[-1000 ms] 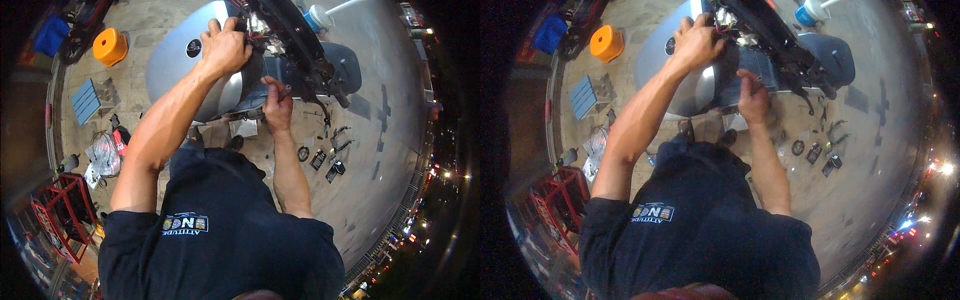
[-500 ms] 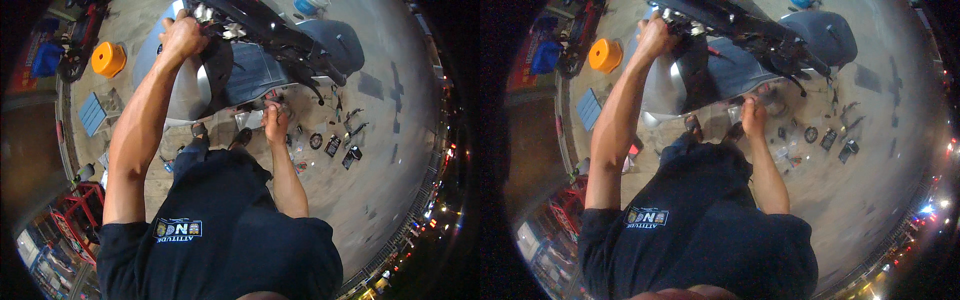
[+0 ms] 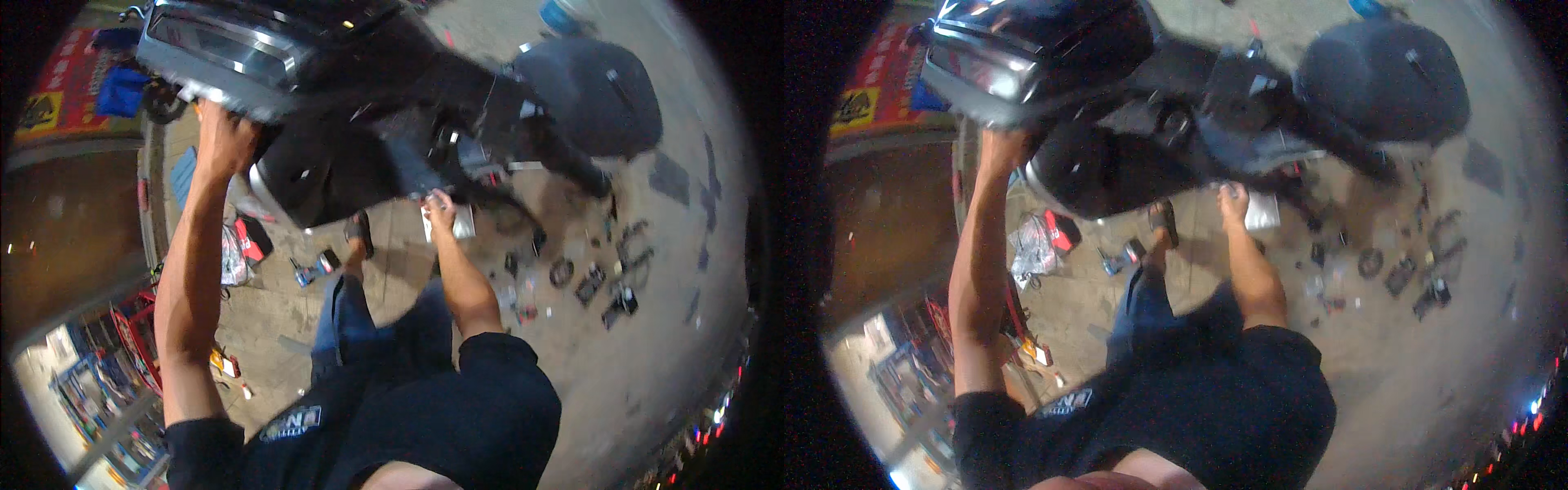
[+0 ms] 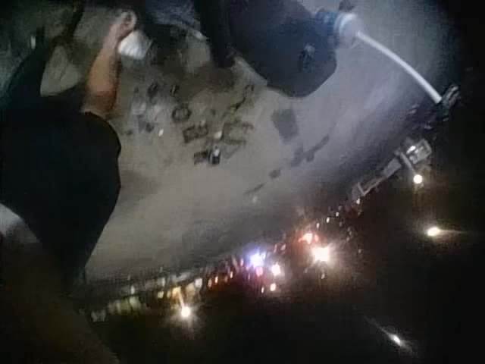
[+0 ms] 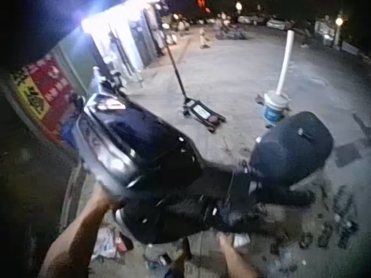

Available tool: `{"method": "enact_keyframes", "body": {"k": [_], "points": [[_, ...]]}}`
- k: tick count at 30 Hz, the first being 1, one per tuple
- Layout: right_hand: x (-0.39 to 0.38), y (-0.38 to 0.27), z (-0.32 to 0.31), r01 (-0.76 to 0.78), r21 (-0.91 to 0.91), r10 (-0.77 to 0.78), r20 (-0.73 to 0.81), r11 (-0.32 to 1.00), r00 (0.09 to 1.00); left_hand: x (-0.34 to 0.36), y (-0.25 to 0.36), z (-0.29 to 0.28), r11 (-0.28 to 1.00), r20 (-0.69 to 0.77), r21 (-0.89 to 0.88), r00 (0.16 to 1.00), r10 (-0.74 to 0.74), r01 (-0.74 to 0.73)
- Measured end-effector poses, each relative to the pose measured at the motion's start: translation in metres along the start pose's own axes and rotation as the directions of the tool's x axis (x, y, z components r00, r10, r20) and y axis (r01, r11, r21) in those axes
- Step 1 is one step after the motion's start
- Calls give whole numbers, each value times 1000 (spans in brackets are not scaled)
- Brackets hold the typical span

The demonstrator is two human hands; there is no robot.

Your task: The person uses a flashlight and a screwdriver to remove screws from the scooter's handlebar assembly and front fairing. They detach the front cover, set it aside, and continue unscrewing components around the handlebars.

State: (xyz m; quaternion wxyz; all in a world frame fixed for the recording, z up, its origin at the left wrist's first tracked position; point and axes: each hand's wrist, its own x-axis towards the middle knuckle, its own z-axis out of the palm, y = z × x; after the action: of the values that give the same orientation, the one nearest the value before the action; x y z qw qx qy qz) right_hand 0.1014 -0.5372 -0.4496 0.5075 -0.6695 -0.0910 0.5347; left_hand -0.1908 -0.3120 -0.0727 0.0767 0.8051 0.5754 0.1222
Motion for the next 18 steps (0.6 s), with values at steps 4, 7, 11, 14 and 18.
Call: {"method": "enact_keyframes", "body": {"k": [4,7,11,14,18], "points": [[92,25,73,455,-556,-329,316,695,890,-12,-42,-9,995,54,91,998,-35,30],[119,37,111,651,-564,-446,475,507,759,-13,-76,-30,980,104,187,991,-85,65],[73,76,54,451,-543,-190,468,708,863,-38,-129,-58,955,189,265,965,-183,129],[5,105,-32,172,-756,145,333,631,932,-38,-166,-69,939,224,316,950,-216,138],[-108,141,-200,-151,-897,437,51,416,898,3,-198,-45,953,263,295,953,-150,69]]}}
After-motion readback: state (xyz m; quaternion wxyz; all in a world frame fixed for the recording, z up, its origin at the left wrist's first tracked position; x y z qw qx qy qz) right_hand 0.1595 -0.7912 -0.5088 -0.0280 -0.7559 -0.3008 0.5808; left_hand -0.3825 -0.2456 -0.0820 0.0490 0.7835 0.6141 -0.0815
